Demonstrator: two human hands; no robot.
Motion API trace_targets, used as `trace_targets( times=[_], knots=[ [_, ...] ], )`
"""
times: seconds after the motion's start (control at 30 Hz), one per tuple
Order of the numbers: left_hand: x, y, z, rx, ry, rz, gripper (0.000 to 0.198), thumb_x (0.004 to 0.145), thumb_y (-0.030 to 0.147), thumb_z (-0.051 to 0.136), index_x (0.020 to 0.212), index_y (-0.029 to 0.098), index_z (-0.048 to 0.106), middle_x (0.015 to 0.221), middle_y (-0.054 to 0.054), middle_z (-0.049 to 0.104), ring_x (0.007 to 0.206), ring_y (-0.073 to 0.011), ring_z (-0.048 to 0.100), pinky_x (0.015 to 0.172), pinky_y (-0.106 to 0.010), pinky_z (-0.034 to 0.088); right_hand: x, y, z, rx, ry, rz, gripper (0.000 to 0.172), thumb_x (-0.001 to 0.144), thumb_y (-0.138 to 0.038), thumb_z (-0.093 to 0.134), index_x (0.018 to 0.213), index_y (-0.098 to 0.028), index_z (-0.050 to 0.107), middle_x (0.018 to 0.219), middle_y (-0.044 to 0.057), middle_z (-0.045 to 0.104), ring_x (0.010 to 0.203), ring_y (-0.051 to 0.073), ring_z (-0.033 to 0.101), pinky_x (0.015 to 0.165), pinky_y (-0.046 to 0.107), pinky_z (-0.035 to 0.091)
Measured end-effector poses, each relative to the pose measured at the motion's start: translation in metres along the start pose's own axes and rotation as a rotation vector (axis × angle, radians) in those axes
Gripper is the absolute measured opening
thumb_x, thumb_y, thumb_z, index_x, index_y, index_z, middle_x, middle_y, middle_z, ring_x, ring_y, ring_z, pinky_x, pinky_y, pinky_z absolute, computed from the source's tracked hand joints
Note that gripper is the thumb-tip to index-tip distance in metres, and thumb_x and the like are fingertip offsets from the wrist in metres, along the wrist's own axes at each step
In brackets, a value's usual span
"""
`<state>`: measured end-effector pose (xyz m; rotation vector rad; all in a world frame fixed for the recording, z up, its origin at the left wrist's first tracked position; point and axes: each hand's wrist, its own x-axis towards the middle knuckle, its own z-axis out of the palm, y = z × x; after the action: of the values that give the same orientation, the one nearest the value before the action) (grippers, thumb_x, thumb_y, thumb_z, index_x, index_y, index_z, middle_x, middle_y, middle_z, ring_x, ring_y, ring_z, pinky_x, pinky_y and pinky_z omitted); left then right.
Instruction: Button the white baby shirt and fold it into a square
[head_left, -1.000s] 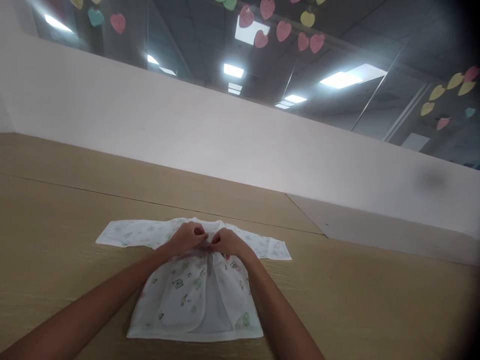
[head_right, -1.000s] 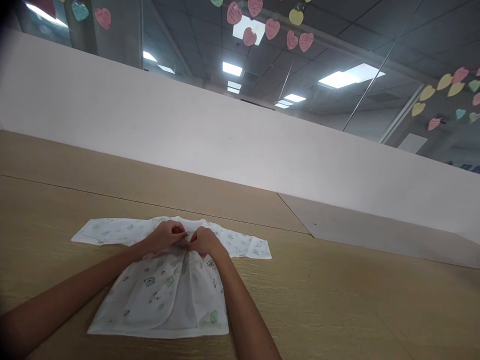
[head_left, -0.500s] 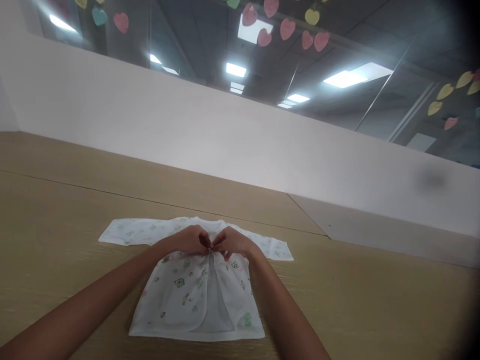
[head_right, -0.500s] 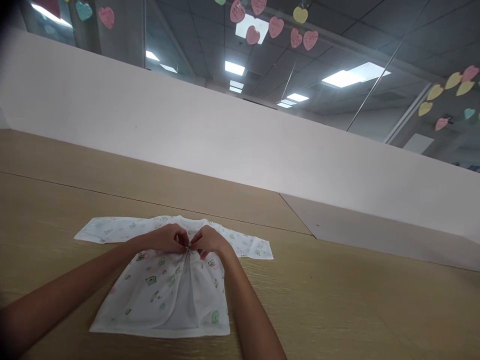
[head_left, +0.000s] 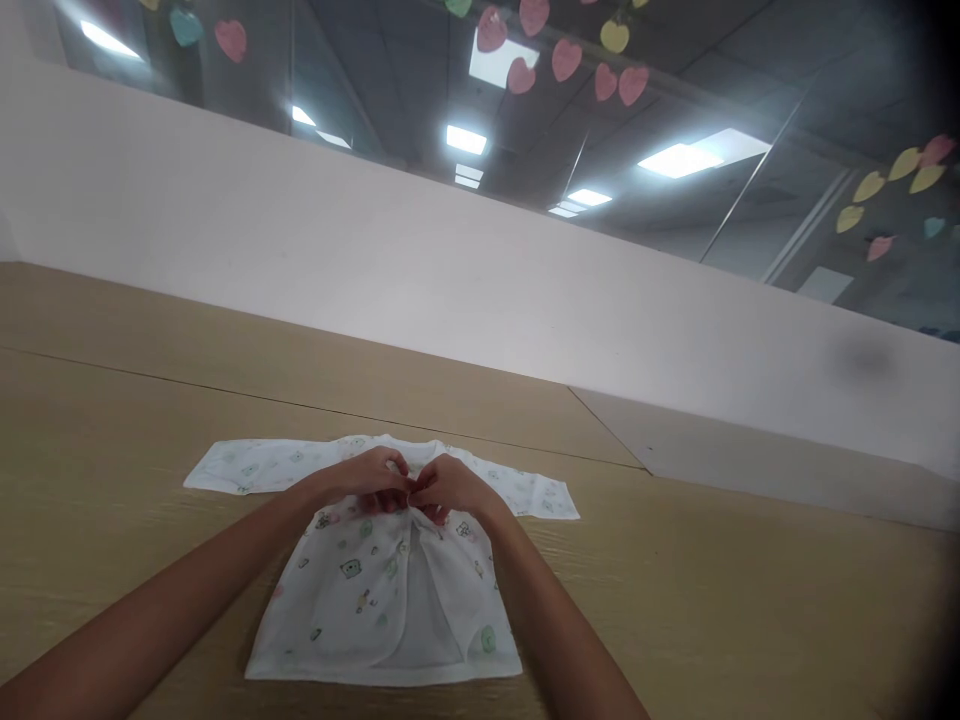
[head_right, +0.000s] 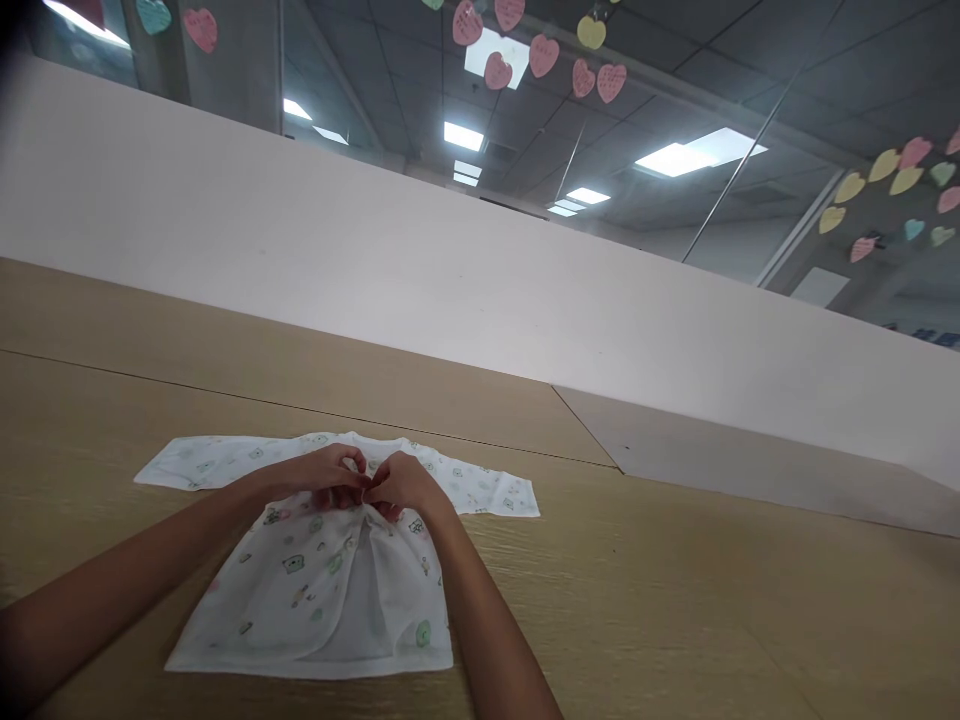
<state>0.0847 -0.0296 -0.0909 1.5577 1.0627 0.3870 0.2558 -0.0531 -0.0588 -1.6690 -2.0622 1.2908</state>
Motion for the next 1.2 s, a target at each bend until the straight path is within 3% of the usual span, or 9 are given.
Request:
trace_targets(
  times=[0.13, 0.37, 0.57, 0.7, 0.77, 0.97, 1.2],
  knots=[
    [0.0, -0.002, 0.001, 0.016, 0.012, 0.016, 0.041, 0.058, 0.037, 0.066, 0.088, 0.018, 0.044, 0.063, 0.0, 0.062, 0.054, -0.0139, 0.057, 0.045, -0.021, 0.04, 0.002, 0.0, 0.005, 0.0, 0.057, 0.026, 0.005, 0.061, -0.014, 0.061, 0.058, -0.012, 0.059, 0.049, 0.0, 0.055, 0.044, 0.01, 0.053, 0.041, 0.019, 0.045],
    [0.004, -0.007, -0.001, 0.097, -0.012, 0.093, 0.036, 0.059, 0.032, 0.062, 0.088, 0.02, 0.043, 0.066, 0.002, 0.062, 0.055, -0.0143, 0.056, 0.044, -0.021, 0.039, 0.002, 0.004, 0.001, 0.161, -0.019, 0.095, 0.005, 0.067, -0.014, 0.057, 0.064, -0.011, 0.06, 0.055, 0.001, 0.058, 0.047, 0.01, 0.055, 0.044, 0.02, 0.048],
    [-0.001, -0.002, 0.002, 0.495, 0.123, 0.26, 0.024, 0.051, 0.028, 0.066, 0.072, 0.019, 0.058, 0.071, 0.0, 0.064, 0.064, -0.0169, 0.057, 0.05, -0.023, 0.039, -0.006, -0.006, 0.0, -0.106, 0.001, 0.161, 0.018, 0.072, -0.014, 0.051, 0.054, -0.012, 0.052, 0.046, 0.001, 0.053, 0.038, 0.01, 0.05, 0.041, 0.022, 0.047],
    [-0.016, 0.011, 0.007, 0.591, -0.154, 0.212, 0.016, 0.056, 0.035, 0.065, 0.063, 0.021, 0.066, 0.061, 0.0, 0.063, 0.057, -0.0156, 0.054, 0.048, -0.023, 0.036, -0.014, -0.014, -0.004, -0.204, -0.204, 0.137, 0.024, 0.073, -0.027, 0.056, 0.055, -0.012, 0.054, 0.048, 0.001, 0.054, 0.041, 0.01, 0.051, 0.044, 0.023, 0.048],
    [-0.021, 0.017, 0.011, 0.608, -0.231, 0.211, 0.014, 0.057, 0.035, 0.064, 0.062, 0.022, 0.068, 0.059, 0.001, 0.063, 0.055, -0.015, 0.054, 0.048, -0.023, 0.036, -0.016, -0.014, -0.007, -0.251, -0.313, 0.11, 0.02, 0.068, -0.028, 0.062, 0.057, -0.012, 0.057, 0.047, -0.001, 0.053, 0.042, 0.01, 0.052, 0.045, 0.022, 0.048],
    [-0.022, 0.02, 0.015, 0.601, -0.266, 0.224, 0.014, 0.056, 0.031, 0.066, 0.067, 0.023, 0.07, 0.063, 0.001, 0.065, 0.057, -0.0146, 0.055, 0.05, -0.023, 0.038, -0.015, -0.007, -0.011, -0.199, -0.502, 0.025, 0.015, 0.06, -0.025, 0.067, 0.064, -0.012, 0.06, 0.051, -0.002, 0.055, 0.05, 0.011, 0.056, 0.05, 0.023, 0.05],
    [-0.021, 0.021, 0.005, 0.272, -0.343, 0.074, 0.022, 0.054, 0.031, 0.07, 0.072, 0.019, 0.068, 0.07, -0.001, 0.064, 0.062, -0.0134, 0.056, 0.051, -0.022, 0.044, -0.018, -0.006, -0.015, -0.048, -0.511, -0.046, 0.014, 0.062, -0.024, 0.065, 0.067, -0.011, 0.062, 0.055, -0.001, 0.058, 0.052, 0.01, 0.056, 0.05, 0.02, 0.049]
  ],
)
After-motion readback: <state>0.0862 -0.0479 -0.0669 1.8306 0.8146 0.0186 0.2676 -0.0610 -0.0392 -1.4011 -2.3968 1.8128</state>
